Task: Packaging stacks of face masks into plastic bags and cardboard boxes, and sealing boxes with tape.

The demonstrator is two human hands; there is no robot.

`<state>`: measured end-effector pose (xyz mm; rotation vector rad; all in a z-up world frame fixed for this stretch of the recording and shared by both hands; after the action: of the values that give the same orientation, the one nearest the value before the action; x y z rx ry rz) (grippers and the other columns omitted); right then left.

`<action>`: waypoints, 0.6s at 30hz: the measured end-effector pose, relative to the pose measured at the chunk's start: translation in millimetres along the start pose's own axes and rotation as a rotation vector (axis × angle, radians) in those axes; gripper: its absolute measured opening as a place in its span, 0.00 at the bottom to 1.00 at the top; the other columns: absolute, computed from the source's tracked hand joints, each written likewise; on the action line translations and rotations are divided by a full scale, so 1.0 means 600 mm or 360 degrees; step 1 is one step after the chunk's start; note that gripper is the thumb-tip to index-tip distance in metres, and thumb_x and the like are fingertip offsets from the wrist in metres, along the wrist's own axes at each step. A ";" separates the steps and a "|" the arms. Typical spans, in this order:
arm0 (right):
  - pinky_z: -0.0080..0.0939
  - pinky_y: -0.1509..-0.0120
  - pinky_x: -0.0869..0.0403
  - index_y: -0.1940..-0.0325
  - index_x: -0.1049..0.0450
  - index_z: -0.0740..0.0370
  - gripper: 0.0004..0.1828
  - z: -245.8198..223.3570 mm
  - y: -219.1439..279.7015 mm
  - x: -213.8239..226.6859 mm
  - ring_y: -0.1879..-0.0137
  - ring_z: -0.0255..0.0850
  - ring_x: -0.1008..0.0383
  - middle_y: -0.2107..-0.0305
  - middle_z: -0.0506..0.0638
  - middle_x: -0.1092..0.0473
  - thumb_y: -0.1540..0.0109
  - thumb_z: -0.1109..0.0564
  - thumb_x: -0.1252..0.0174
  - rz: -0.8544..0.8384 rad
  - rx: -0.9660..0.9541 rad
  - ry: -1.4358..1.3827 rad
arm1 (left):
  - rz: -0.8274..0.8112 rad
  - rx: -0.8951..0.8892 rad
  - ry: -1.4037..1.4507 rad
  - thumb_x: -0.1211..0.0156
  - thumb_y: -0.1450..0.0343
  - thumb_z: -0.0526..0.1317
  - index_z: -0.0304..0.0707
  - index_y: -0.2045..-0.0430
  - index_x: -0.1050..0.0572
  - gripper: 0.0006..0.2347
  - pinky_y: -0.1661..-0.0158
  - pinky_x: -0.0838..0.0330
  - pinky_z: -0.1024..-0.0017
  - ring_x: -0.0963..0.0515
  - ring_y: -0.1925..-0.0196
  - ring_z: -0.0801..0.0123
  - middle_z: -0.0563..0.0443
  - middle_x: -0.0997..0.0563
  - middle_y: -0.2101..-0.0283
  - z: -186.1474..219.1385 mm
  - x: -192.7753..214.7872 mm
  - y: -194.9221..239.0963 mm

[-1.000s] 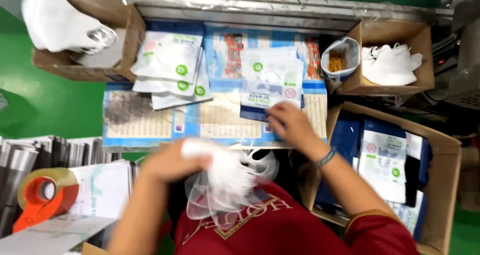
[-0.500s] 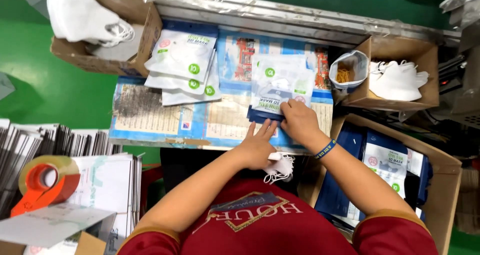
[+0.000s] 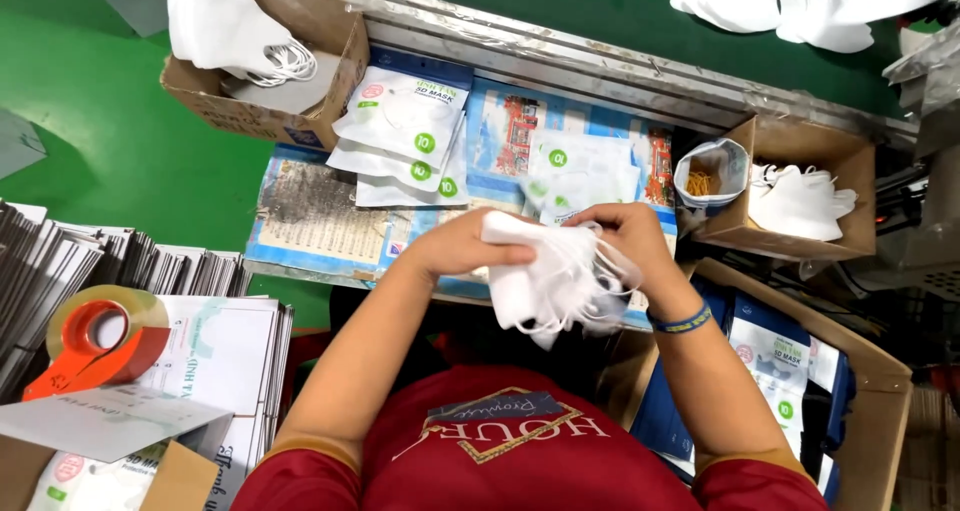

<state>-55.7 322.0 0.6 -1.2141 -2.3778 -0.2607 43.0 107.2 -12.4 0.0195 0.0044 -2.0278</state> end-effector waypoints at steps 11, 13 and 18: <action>0.45 0.62 0.27 0.45 0.21 0.69 0.19 -0.110 0.060 -0.103 0.70 0.50 0.26 0.75 0.60 0.27 0.39 0.60 0.38 0.0411 0.0675 0.0739 | 0.0809 0.0315 -0.0810 0.37 0.31 0.44 0.39 0.62 0.18 0.11 0.57 0.23 0.60 0.16 0.58 0.45 0.36 0.16 0.62 -0.046 -0.003 0.002; 0.47 0.62 0.26 0.44 0.23 0.68 0.18 -0.116 0.056 -0.096 0.68 0.52 0.24 0.70 0.61 0.26 0.38 0.62 0.41 0.0490 0.0609 0.0496 | 0.0661 0.0442 -0.1031 0.37 0.33 0.43 0.41 0.62 0.18 0.11 0.57 0.25 0.56 0.17 0.58 0.42 0.36 0.16 0.63 -0.043 -0.006 0.013; 0.49 0.64 0.27 0.42 0.25 0.70 0.21 -0.127 0.067 -0.122 0.70 0.53 0.26 0.74 0.60 0.27 0.39 0.62 0.40 0.0403 0.0690 0.0768 | 0.0803 0.0156 -0.0853 0.37 0.33 0.44 0.39 0.64 0.18 0.11 0.59 0.24 0.58 0.16 0.59 0.47 0.37 0.15 0.63 -0.054 -0.008 0.017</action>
<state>37.4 265.3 31.2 -1.0787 -1.7312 0.0437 54.6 107.7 -44.6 -0.4204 -0.3988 -1.4756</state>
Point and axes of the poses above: each hand's wrist, its own y-axis away from the middle knuckle, its own x-axis out of the back of the hand, z = x × y, the point moved 4 cm from there along -y, towards the middle knuckle
